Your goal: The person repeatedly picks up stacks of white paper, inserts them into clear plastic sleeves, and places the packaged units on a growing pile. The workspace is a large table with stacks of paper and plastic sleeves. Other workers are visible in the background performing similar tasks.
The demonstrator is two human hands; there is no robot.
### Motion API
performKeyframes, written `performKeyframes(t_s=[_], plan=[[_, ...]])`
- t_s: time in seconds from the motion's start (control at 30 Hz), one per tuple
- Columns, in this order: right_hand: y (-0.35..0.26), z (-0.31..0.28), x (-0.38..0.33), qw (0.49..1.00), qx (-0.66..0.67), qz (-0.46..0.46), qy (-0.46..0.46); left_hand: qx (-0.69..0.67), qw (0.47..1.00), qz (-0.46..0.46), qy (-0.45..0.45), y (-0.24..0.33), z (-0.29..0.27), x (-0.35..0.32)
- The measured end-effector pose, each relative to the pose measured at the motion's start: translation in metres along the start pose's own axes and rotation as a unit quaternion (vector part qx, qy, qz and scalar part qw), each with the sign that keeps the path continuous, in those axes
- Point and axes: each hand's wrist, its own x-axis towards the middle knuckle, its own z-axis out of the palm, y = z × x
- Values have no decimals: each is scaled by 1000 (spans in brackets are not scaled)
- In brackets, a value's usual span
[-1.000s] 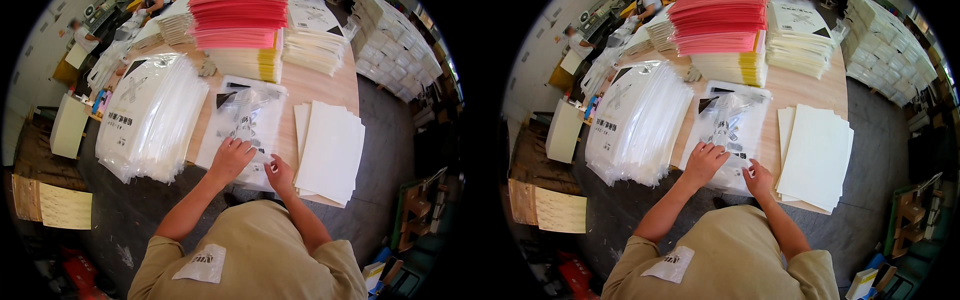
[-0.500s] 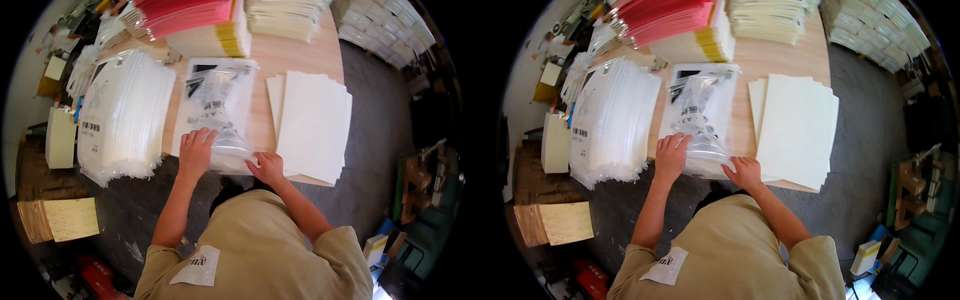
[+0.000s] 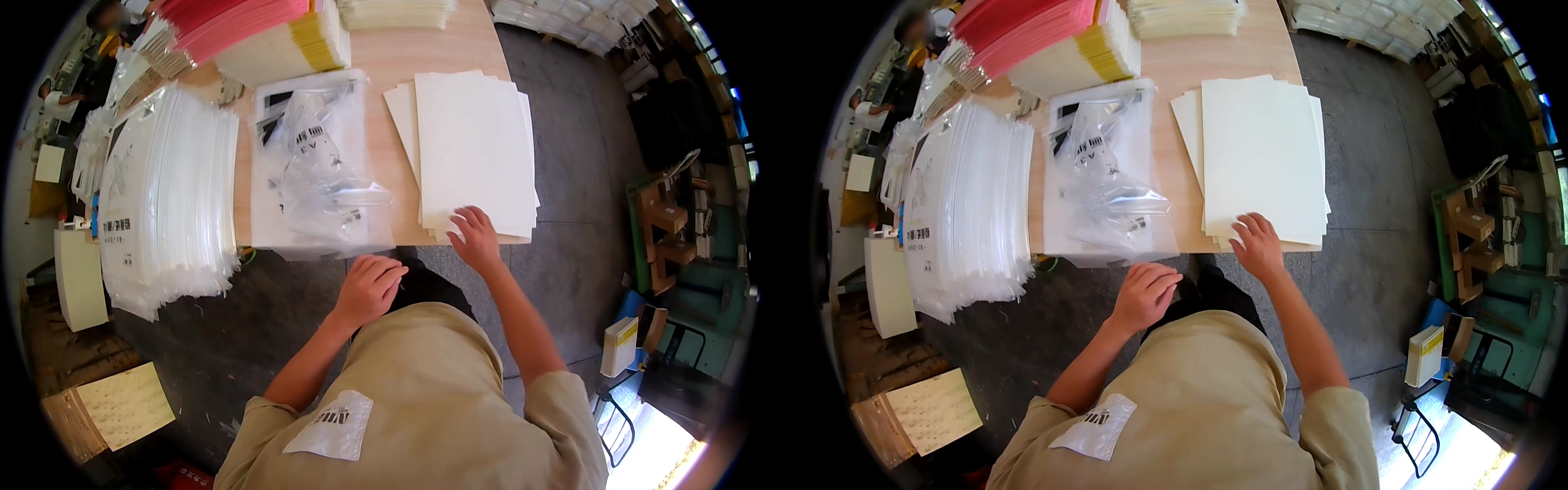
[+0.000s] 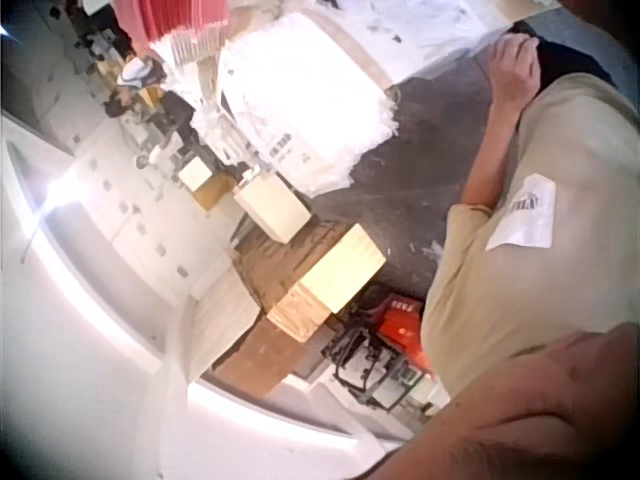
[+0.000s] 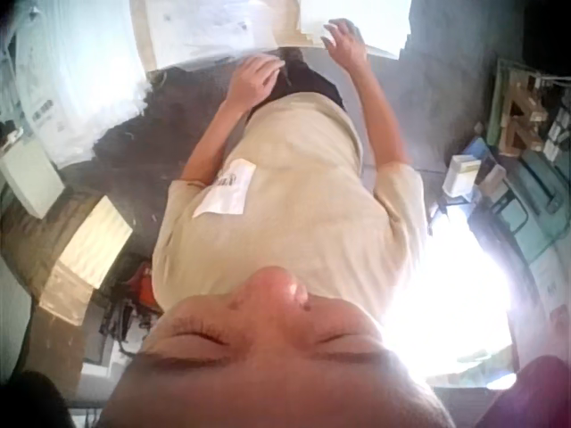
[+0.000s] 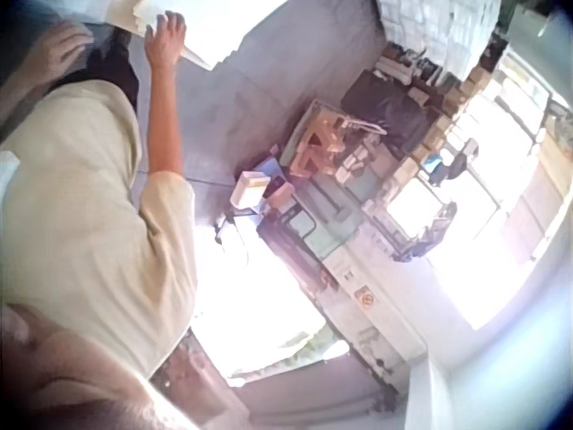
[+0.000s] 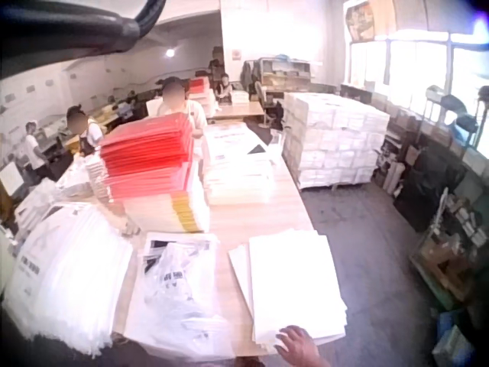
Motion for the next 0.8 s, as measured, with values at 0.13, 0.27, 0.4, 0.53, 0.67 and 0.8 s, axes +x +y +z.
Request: performKeyframes(t_s=[0.13, 0.27, 0.4, 0.53, 0.67, 0.8], plan=[[-3, 24, 12, 999, 5, -29, -41, -13, 1000, -25, -13, 9, 14, -7], [-2, 26, 25, 997, -13, -63, -33, -2, 997, -80, -18, 18, 25, -17], [11, 27, 26, 982, -76, -174, -17, -38, 981, -189, -28, 16, 47, -20], [30, 10, 49, 970, -38, -227, -80, -426, 767, -469, 99, -11, 103, 8], [39, -28, 65, 949, 62, -308, -11, -638, 501, -573, 114, -24, 103, 95], [39, -72, 54, 941, 62, -333, -19, -630, 555, -542, 32, -22, 118, 129]])
